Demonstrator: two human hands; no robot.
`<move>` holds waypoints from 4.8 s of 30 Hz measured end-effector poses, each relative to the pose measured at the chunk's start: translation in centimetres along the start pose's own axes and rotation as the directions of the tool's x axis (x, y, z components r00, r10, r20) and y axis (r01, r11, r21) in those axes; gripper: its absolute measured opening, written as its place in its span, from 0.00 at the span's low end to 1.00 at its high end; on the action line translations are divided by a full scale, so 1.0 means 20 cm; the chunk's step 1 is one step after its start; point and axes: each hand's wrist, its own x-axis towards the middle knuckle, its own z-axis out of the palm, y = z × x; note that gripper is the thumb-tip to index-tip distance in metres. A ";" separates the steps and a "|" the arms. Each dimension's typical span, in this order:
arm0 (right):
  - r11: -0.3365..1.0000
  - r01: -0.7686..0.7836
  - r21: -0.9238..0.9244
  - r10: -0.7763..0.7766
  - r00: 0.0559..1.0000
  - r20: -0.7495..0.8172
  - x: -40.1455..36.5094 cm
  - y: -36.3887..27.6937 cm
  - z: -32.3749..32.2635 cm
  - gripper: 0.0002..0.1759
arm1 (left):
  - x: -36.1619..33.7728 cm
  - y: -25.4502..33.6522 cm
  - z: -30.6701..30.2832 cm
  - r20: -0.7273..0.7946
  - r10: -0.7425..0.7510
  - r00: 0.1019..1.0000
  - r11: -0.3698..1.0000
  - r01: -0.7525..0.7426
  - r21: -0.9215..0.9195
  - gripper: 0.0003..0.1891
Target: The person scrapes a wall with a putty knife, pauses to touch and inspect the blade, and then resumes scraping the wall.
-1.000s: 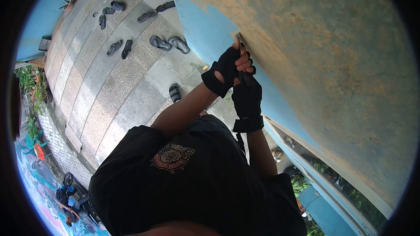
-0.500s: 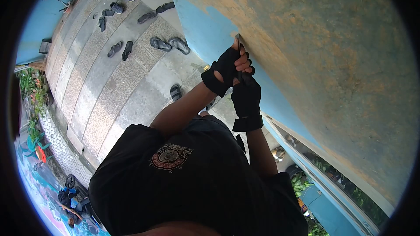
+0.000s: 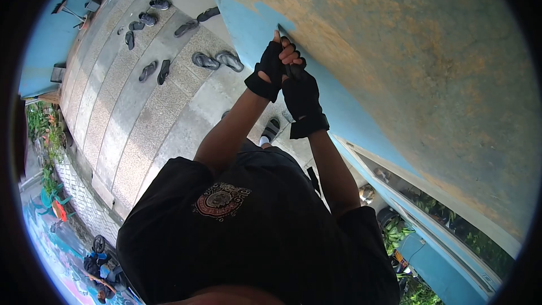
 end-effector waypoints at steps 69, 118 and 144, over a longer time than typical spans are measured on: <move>0.817 -0.355 0.455 0.408 0.913 -0.020 -0.85 -0.32 0.36 0.24 | -1.09 0.42 0.44 0.247 -0.295 0.923 0.073 -0.236 0.969 0.35; 0.873 -0.225 0.433 0.358 0.898 -0.254 -1.25 -0.53 0.26 0.24 | -1.35 0.02 0.08 0.141 -0.196 0.970 -0.295 -0.195 0.935 0.77; 0.734 -0.363 0.574 0.456 0.890 -0.019 -0.40 -0.36 0.11 0.30 | -0.55 0.32 0.21 -0.280 -0.196 0.940 0.246 0.324 0.914 0.23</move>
